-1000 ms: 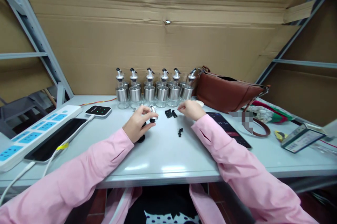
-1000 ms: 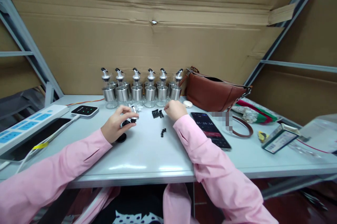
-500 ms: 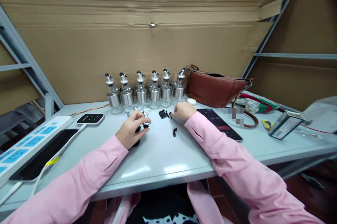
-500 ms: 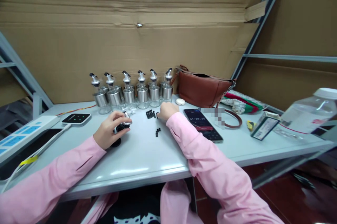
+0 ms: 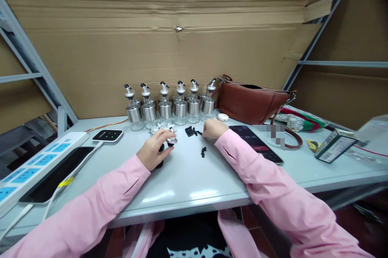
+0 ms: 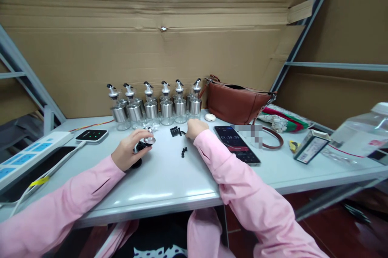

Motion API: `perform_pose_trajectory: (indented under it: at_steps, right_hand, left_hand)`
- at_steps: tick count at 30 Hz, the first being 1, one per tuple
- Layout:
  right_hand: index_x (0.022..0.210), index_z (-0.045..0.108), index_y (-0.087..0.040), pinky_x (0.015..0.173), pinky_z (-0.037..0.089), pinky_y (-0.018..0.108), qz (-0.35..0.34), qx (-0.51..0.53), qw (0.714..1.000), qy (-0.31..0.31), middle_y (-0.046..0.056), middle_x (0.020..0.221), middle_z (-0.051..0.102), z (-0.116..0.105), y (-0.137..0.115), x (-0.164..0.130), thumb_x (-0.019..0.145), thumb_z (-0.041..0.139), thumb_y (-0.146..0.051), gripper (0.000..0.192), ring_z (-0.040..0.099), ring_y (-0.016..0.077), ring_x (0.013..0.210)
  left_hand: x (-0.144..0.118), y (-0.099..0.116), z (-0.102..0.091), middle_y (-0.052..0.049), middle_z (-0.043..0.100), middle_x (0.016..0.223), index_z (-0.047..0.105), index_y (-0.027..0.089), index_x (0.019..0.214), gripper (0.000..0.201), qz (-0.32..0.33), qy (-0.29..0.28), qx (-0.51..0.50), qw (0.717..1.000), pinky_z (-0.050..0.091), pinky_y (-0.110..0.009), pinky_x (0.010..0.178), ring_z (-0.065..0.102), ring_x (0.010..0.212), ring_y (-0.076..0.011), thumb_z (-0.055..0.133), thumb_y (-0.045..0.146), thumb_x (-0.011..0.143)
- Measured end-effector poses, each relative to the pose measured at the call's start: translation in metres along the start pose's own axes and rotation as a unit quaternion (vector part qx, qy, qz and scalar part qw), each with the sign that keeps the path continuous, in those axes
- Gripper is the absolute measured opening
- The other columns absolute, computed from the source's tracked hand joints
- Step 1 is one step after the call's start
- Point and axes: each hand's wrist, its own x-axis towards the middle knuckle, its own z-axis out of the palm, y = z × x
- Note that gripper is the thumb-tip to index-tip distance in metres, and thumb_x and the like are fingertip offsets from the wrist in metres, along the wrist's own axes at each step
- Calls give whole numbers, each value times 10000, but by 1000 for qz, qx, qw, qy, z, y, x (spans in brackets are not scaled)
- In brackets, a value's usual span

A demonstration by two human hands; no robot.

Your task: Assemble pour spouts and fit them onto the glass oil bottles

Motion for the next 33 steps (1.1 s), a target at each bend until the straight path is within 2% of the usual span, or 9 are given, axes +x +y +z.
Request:
perform_pose_trajectory:
  at_steps: [6,8,10,11,14,15,17,21,33]
  right_hand:
    - [750,684,-116,668,450,313,2,39,999,15,158,859,689,-5,-1,-3,614,629,-171,157,628,286,879]
    - [740,676,-128,678,446,269,-26,71,997,15,114,818,695,-10,-6,-8,650,601,-184,131,634,223,839]
    - [725,660,-151,651,439,214,-91,175,980,-22,48,754,690,-14,-12,-14,676,574,-198,109,629,142,746]
    - [710,647,-151,630,433,203,-132,270,952,-52,29,716,680,-15,-16,-17,675,569,-197,97,615,117,696]
    - [642,608,-143,578,402,207,-208,500,834,-100,-6,608,625,-15,-29,-26,615,606,-195,59,552,86,588]
    - [621,598,-143,569,389,210,-214,536,810,-102,-17,580,607,-14,-33,-28,588,631,-195,70,531,79,566]
    - [599,588,-142,564,371,215,-210,574,785,-100,-34,552,585,-12,-38,-30,545,685,-199,125,503,69,542]
    - [602,594,-136,586,365,229,-201,599,770,-93,-38,563,591,-8,-40,-31,524,744,-219,189,503,65,548]
    - [591,592,-135,622,383,243,-190,618,756,-100,-36,589,610,-5,-41,-31,493,780,-212,226,529,70,577]
  left_hand:
    - [-3,-1,4,-52,572,1001,365,197,1185,485,-44,31,-20,998,482,-294,827,589,907,-156,495,72,735]
    - [-4,-1,4,-40,571,973,325,202,1234,583,-62,30,-18,997,474,-298,840,587,905,-156,499,61,696]
    - [-4,-1,4,-31,566,949,304,205,1261,643,-70,27,-12,997,468,-307,844,580,895,-159,497,55,667]
    - [-3,-1,5,-29,563,940,300,205,1268,660,-70,28,-7,997,465,-312,843,576,886,-161,495,54,656]
    - [-3,0,5,-23,553,916,293,196,1285,686,-63,35,8,997,457,-322,837,566,857,-162,486,57,642]
    - [-3,0,5,-23,551,913,292,194,1288,689,-60,37,12,997,455,-322,834,564,850,-162,484,59,640]
    - [-2,0,4,-24,552,909,296,189,1289,689,-58,38,21,997,452,-320,820,563,846,-165,481,63,638]
    - [-2,0,3,-30,566,907,319,186,1274,659,-60,33,36,997,445,-329,795,566,843,-176,479,71,645]
    - [-2,0,4,-40,597,979,322,202,1271,623,-71,52,39,995,439,-318,802,563,895,-178,499,73,688]
